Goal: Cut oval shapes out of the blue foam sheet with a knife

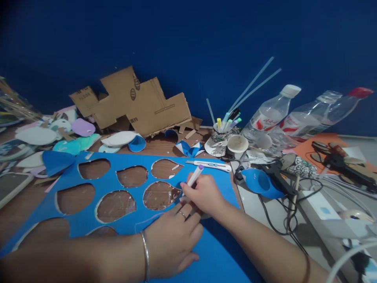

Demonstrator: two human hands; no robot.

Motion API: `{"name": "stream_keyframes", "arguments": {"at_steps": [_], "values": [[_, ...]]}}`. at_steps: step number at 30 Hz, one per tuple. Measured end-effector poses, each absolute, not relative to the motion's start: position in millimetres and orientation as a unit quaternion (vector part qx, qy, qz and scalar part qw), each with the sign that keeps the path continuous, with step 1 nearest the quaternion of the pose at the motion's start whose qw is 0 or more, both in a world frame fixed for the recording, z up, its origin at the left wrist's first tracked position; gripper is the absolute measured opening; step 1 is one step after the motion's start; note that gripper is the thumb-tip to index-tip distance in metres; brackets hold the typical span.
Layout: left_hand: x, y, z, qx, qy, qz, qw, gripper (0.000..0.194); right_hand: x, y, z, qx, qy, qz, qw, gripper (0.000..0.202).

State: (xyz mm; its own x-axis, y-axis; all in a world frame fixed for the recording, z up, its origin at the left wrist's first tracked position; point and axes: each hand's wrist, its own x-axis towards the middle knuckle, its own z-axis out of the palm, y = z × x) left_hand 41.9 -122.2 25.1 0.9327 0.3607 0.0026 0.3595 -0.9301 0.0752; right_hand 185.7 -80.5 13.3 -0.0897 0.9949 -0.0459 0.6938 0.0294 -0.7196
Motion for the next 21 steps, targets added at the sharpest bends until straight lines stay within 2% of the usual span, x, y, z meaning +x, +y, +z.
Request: {"name": "stream_keyframes", "arguments": {"at_steps": [21], "values": [[41.3,-122.0,22.4,0.982,0.186,0.009,0.042,0.046,187.2,-77.8,11.2,-0.642,-0.673,0.278,0.240,0.027]]}}
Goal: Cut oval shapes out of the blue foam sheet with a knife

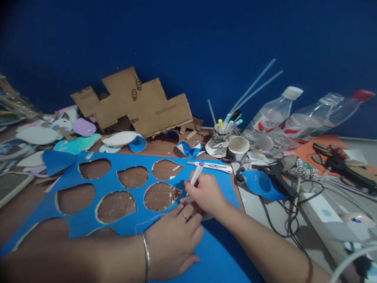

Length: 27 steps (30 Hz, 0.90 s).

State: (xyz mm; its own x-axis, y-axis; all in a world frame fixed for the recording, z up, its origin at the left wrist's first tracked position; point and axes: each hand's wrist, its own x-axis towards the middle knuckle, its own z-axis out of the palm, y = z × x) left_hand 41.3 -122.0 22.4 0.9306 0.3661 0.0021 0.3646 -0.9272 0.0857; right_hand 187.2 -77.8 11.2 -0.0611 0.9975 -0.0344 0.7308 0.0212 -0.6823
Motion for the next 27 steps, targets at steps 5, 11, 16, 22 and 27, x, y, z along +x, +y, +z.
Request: {"name": "stream_keyframes", "arguments": {"at_steps": [5,11,16,22,27], "values": [[40.7,-122.8,22.2,0.982,0.184,0.011,0.042,0.046,187.5,-76.4,11.9,-0.642,-0.675,0.277,0.237,0.026],[41.9,-121.1,23.8,0.982,0.186,0.003,0.037,0.045,189.7,-74.6,12.1,-0.648,-0.666,0.277,0.243,0.026],[42.2,-121.7,21.7,0.982,0.184,0.011,0.034,0.046,189.6,-74.7,10.5,-0.644,-0.676,0.260,0.248,0.026],[42.1,-122.7,22.1,0.982,0.185,0.011,0.031,0.046,189.9,-75.3,9.2,-0.646,-0.678,0.250,0.246,0.026],[41.8,-122.0,23.3,0.982,0.186,0.007,0.038,0.046,189.6,-75.7,8.9,-0.639,-0.680,0.264,0.243,0.027]]}}
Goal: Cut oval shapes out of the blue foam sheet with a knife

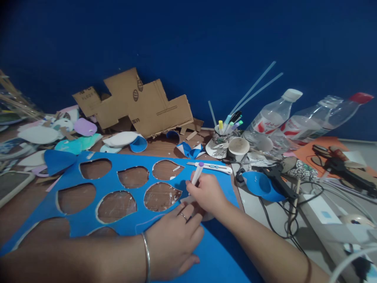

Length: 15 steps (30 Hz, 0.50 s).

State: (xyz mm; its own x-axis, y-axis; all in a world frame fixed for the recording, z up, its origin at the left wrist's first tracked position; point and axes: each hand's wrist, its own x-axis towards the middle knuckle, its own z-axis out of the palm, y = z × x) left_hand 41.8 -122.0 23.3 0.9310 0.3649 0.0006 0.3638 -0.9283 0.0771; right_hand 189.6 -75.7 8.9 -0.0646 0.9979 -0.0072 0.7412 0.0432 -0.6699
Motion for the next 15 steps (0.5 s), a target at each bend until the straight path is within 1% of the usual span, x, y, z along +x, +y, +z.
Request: {"name": "stream_keyframes", "arguments": {"at_steps": [15], "values": [[42.5,-121.2,23.2,0.982,0.184,0.007,0.038,0.045,186.0,-78.2,9.4,-0.633,-0.676,0.290,0.240,0.027]]}}
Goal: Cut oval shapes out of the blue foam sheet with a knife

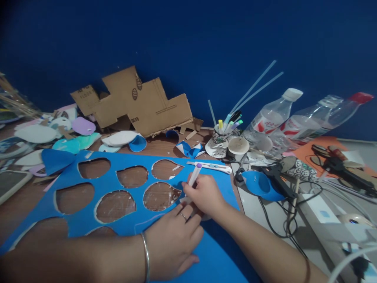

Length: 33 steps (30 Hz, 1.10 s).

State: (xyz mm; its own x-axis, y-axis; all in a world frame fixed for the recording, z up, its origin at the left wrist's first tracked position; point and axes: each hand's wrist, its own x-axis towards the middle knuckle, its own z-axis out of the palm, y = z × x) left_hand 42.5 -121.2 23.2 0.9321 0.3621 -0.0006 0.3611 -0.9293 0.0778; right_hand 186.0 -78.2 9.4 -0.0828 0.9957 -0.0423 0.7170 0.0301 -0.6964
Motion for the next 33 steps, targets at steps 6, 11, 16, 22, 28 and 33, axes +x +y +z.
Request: {"name": "stream_keyframes", "arguments": {"at_steps": [6,11,16,22,28,33], "values": [[42.3,-121.6,21.4,0.981,0.188,0.014,0.040,0.045,184.1,-79.1,12.0,-0.629,-0.673,0.308,0.240,0.025],[42.0,-122.5,22.3,0.981,0.188,0.017,0.036,0.045,182.6,-79.9,15.6,-0.623,-0.677,0.314,0.235,0.026],[42.2,-122.2,22.6,0.982,0.187,0.018,0.034,0.045,182.7,-80.2,15.9,-0.622,-0.682,0.311,0.228,0.025],[42.0,-121.3,24.6,0.982,0.185,0.006,0.039,0.044,184.9,-79.4,13.2,-0.637,-0.677,0.285,0.235,0.025],[42.1,-120.9,25.1,0.982,0.182,0.007,0.048,0.044,187.3,-77.8,12.5,-0.640,-0.681,0.271,0.231,0.026],[42.2,-121.0,23.9,0.982,0.184,0.006,0.045,0.046,189.9,-75.9,10.9,-0.645,-0.685,0.257,0.221,0.025]]}}
